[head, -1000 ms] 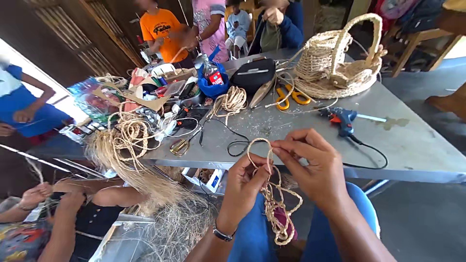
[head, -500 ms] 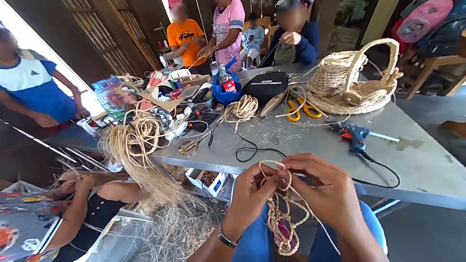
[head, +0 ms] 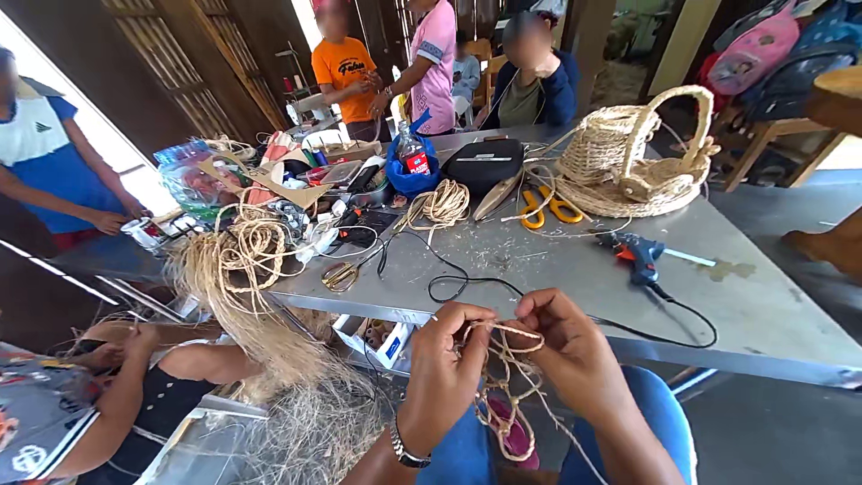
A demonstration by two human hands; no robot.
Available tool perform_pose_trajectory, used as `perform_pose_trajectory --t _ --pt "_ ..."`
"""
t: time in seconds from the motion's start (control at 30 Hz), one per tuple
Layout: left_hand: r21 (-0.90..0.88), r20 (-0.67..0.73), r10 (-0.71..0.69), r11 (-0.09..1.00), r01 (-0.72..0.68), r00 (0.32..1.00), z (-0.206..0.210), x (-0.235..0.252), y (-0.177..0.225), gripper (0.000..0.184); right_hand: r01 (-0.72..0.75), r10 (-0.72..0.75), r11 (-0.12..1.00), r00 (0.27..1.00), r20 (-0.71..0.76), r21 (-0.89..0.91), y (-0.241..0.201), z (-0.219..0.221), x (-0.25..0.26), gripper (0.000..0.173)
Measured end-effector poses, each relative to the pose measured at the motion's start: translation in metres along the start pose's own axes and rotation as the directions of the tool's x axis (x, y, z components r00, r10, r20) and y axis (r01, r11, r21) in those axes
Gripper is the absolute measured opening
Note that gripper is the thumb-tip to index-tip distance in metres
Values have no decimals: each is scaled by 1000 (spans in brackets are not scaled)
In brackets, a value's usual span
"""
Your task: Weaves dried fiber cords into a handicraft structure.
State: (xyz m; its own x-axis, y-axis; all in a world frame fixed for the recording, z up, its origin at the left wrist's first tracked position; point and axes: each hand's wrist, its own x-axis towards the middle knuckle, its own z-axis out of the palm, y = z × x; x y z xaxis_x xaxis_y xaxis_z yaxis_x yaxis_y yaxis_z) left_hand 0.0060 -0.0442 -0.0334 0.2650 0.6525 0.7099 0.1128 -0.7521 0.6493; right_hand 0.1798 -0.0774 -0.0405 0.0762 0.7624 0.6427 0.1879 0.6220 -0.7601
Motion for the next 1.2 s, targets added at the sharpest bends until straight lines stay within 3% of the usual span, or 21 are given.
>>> perform_pose_trajectory --t 0.07,0.2,0.33,0.53,0.6,0.67,0.77,0.97,1.1,1.2 --pt "17 26 -2 1000 1 1000 1 -1 1 14 18 -19 999 999 -30 -32 0 -1 -1 11" --pt "-38 43 -22 999 23 999 2 -2 1 14 69 -74 996 994 -85 -51 -5 -3 0 20" --pt "-288 121 -125 945 155 985 1 -2 0 13 159 -158 987 985 -67 10 -4 -4 -2 16" --pt "-647 350 -234 640 414 907 1 -3 -3 10 112 -118 979 993 30 173 0 -6 -2 13" --pt "-718 420 -252 495 489 872 0 -3 -2 12 68 -67 974 998 -9 218 -2 -7 -3 13" --pt "-747 461 -235 417 517 856 -1 -4 -3 14 18 0 969 997 -71 247 -5 -9 -3 13" --pt "-752 430 -186 468 465 883 -1 -5 -4 21 -54 90 953 990 -111 297 -8 -12 -3 15" --pt "-580 167 -212 769 270 963 10 -9 -4 12 -184 190 835 981 43 518 -11 -12 -5 18" --pt "-594 216 -142 766 246 966 4 -9 -9 17 -195 169 875 981 98 443 -11 -14 -10 23" --pt "-587 255 -90 777 228 963 0 -10 -10 24 -150 143 927 989 46 344 -10 -13 -11 29"
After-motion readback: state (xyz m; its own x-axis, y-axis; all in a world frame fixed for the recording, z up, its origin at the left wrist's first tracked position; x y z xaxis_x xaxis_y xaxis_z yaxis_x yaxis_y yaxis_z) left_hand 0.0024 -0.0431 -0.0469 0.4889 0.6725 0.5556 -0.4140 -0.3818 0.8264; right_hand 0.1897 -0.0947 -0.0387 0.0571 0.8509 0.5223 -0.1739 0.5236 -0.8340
